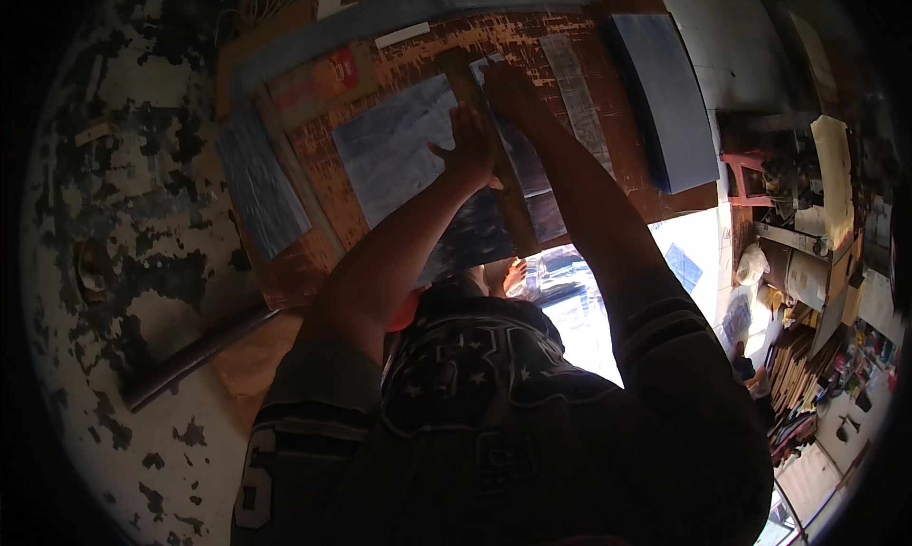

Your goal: The person measures a rectangular sheet with a wooden ruler and marks it with a red pencil on a wooden workbench.

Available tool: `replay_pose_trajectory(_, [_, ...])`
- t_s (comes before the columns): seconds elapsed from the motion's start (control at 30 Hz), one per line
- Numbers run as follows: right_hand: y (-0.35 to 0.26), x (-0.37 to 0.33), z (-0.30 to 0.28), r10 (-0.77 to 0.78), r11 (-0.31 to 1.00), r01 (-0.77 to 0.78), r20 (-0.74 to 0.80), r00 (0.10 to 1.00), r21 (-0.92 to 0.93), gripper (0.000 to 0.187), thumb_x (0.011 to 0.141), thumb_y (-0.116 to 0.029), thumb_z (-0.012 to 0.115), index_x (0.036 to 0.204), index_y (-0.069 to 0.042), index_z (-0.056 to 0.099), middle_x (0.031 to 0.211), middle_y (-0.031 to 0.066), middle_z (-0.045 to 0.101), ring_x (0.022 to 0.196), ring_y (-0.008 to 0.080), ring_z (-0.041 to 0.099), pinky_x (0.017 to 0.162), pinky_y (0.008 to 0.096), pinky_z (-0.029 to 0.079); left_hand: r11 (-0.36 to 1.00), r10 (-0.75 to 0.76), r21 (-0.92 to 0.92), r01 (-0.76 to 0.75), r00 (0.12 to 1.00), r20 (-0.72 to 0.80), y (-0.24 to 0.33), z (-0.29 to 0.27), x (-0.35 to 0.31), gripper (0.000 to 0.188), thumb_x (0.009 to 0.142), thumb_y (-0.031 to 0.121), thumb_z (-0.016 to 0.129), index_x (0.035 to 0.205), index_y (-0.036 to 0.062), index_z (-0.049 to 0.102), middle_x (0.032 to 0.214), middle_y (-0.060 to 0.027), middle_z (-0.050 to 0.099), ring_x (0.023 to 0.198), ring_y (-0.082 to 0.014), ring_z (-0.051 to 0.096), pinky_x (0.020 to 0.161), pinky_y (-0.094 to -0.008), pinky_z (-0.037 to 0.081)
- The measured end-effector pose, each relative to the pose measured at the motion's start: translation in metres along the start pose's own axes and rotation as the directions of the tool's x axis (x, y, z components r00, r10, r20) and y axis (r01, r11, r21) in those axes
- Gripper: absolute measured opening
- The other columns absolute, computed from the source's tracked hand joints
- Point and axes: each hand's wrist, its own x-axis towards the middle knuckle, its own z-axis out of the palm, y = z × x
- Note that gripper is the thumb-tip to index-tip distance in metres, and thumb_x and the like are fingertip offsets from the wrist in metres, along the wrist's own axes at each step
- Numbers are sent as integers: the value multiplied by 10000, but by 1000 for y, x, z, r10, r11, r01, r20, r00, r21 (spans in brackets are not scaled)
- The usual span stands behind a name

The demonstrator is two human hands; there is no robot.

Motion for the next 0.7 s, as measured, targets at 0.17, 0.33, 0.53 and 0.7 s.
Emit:
replay_pose_trajectory(0.17, [-10,11,10,-237,967,243,78,968,-78,300,935,-204,564,1183,-54,644,1015,221,699,979,364,699,862,480,557,998,-61,16,60,996,68,5,-11,0,1454,636,522,904,1548,-99,-43,1601,-340,-190,1506,-475,-151,969,-851,296])
replay_pose_trajectory(0.33, [-22,13,10,-212,970,227,165,963,-81,315,882,-215,631,1144,-42,658,1008,218,710,939,369,717,812,461,585,999,-49,18,49,999,12,1,-3,-7,1441,643,532,896,1540,-120,-25,1599,-342,-190,1507,-474,-144,977,-841,312])
replay_pose_trajectory(0.53, [-5,7,21,-138,986,150,148,979,-74,347,838,-265,690,1099,-36,680,964,215,711,931,377,720,806,461,591,998,-39,54,36,998,50,9,-12,2,1428,650,510,900,1541,-116,-25,1585,-365,-197,1498,-493,-151,971,-835,332])
replay_pose_trajectory(0.7, [-26,-94,2,-262,964,264,123,957,0,284,885,-204,639,1107,-41,709,1039,215,713,993,377,712,822,504,586,997,-69,-18,70,997,38,-9,1,-3,1454,619,485,928,1559,-77,-27,1618,-296,-202,1509,-455,-168,1003,-848,266])
